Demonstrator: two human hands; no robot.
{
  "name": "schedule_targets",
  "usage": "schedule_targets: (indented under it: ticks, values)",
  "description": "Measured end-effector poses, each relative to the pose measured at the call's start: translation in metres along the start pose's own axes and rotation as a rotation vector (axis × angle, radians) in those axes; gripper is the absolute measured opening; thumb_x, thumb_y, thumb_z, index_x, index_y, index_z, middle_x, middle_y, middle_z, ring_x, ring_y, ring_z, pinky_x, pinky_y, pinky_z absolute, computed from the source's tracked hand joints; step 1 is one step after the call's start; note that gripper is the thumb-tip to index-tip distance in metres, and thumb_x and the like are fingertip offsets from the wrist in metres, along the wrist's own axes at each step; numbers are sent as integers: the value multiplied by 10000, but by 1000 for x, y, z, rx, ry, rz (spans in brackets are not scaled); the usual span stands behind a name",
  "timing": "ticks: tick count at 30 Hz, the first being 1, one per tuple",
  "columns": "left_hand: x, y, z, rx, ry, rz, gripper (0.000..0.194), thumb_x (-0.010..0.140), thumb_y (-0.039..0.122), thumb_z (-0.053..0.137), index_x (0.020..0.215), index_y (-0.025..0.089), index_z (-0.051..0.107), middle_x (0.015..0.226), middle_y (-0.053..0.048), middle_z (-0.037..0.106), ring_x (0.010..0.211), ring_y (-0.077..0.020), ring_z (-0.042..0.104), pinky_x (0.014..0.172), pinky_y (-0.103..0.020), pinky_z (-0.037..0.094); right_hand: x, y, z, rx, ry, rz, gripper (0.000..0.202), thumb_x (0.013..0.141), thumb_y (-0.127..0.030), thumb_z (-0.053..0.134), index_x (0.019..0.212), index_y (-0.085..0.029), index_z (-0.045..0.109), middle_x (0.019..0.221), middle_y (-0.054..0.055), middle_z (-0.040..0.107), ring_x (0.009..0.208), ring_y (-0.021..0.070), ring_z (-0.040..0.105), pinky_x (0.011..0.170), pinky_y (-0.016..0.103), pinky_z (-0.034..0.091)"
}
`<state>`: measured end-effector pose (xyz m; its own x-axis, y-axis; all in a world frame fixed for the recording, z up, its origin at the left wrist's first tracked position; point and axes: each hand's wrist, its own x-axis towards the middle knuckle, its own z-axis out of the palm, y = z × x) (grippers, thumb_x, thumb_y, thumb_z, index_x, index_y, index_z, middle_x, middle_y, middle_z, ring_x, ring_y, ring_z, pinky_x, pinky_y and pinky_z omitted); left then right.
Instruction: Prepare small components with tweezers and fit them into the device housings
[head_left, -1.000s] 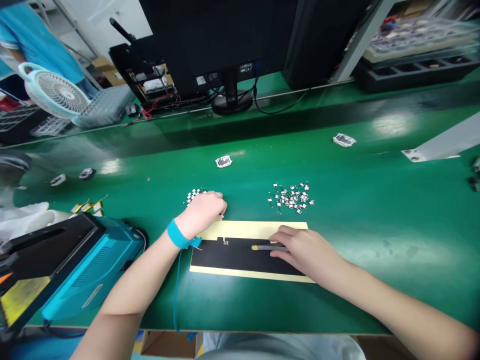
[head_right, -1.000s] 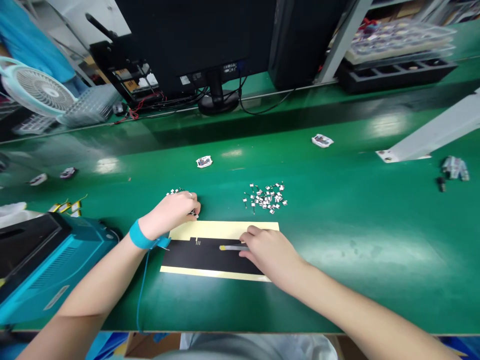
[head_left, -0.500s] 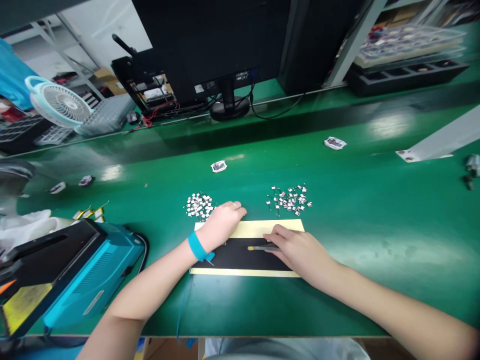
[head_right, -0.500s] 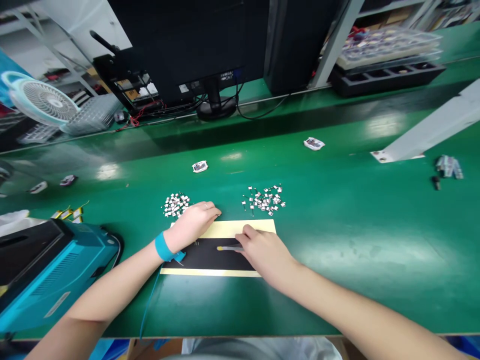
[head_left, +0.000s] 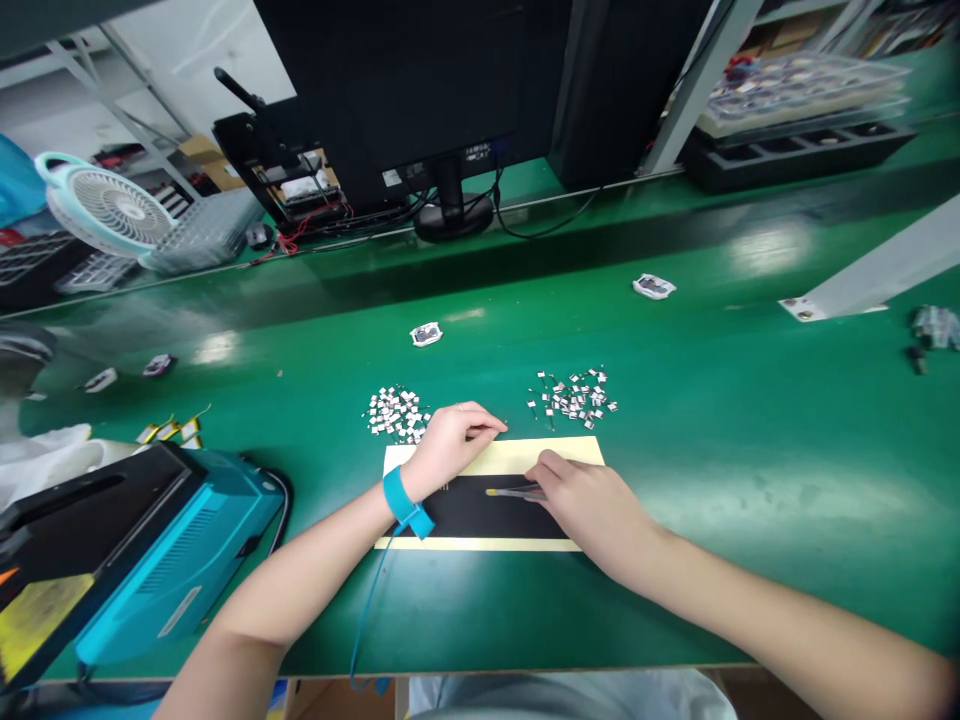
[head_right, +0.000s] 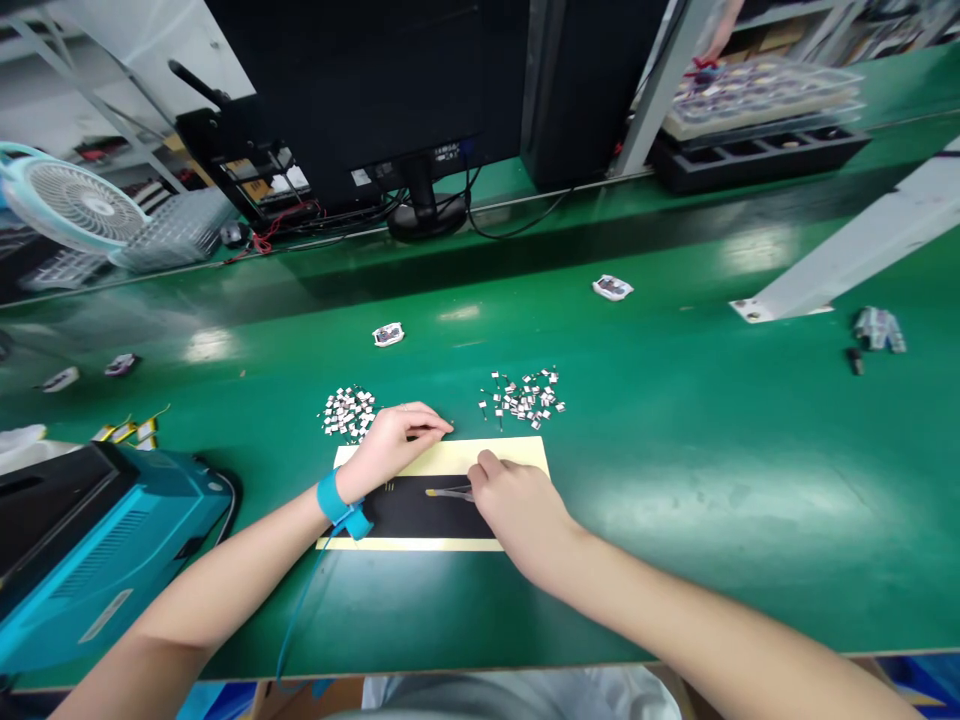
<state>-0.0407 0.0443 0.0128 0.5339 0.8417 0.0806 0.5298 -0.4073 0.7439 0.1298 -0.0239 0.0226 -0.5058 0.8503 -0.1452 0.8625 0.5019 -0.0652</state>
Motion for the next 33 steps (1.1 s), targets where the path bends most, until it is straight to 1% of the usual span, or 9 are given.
schedule_targets:
  ticks: [5,8,11,15,21,23,27,30,33]
  values:
    - [-2,8,6,-484,19,-179,125,731,104,535,716,134,655,787,-44,601,759,-128,582,702,-227,471,5,7,-3,212,-45,74,100,754,-125,559,840,-147,603,842,48,611,688,203,605,548,271,402]
    - [-2,10,10,-641,29,-227,97,726,140,564,723,129,660,792,-43,586,772,-127,567,725,-229,452,11,15,-3,418,-61,85,77,726,-198,607,792,-159,600,826,32,627,703,186,593,582,252,386]
    - [-3,10,12,-708,14,-245,112,707,187,604,787,134,663,851,-49,563,785,-126,560,725,-229,457,15,21,-3,479,-67,86,55,722,-217,594,749,-170,598,785,19,632,647,156,571,563,232,361]
    - [-5,11,14,-640,57,-230,142,683,192,631,809,135,663,865,-45,535,744,-107,565,706,-222,488,18,30,-3,550,-87,87,125,725,-248,541,639,-169,587,600,-4,586,520,118,501,487,217,305]
    - [-6,9,18,-537,169,-72,130,698,156,605,817,137,654,816,-33,539,745,-92,578,706,-199,523,22,46,-5,1045,-123,161,160,657,-297,586,611,-146,559,471,-51,405,444,75,342,432,204,232]
    - [-8,7,20,-497,210,-24,144,700,155,606,839,138,639,811,-30,552,728,-87,591,712,-199,527,23,45,-5,1217,-67,166,168,653,-297,599,603,-144,550,489,-49,400,466,76,348,454,209,248]
    - [-13,8,22,-329,272,94,192,696,136,608,887,147,588,790,-21,601,692,-86,610,691,-190,528,25,33,-2,1560,77,175,177,651,-300,634,623,-142,558,648,-9,509,583,90,425,551,224,303]
    - [-16,11,20,-152,327,187,130,703,115,587,826,154,570,754,-8,619,676,-83,604,664,-182,516,25,24,1,1650,100,201,166,648,-286,650,638,-146,563,617,-27,484,548,74,381,537,221,281]
    - [-18,14,18,-39,358,256,116,698,104,587,794,160,550,728,4,618,665,-77,592,639,-169,499,24,19,1,1704,134,179,163,657,-277,654,630,-148,559,677,-16,518,654,96,445,621,227,318]
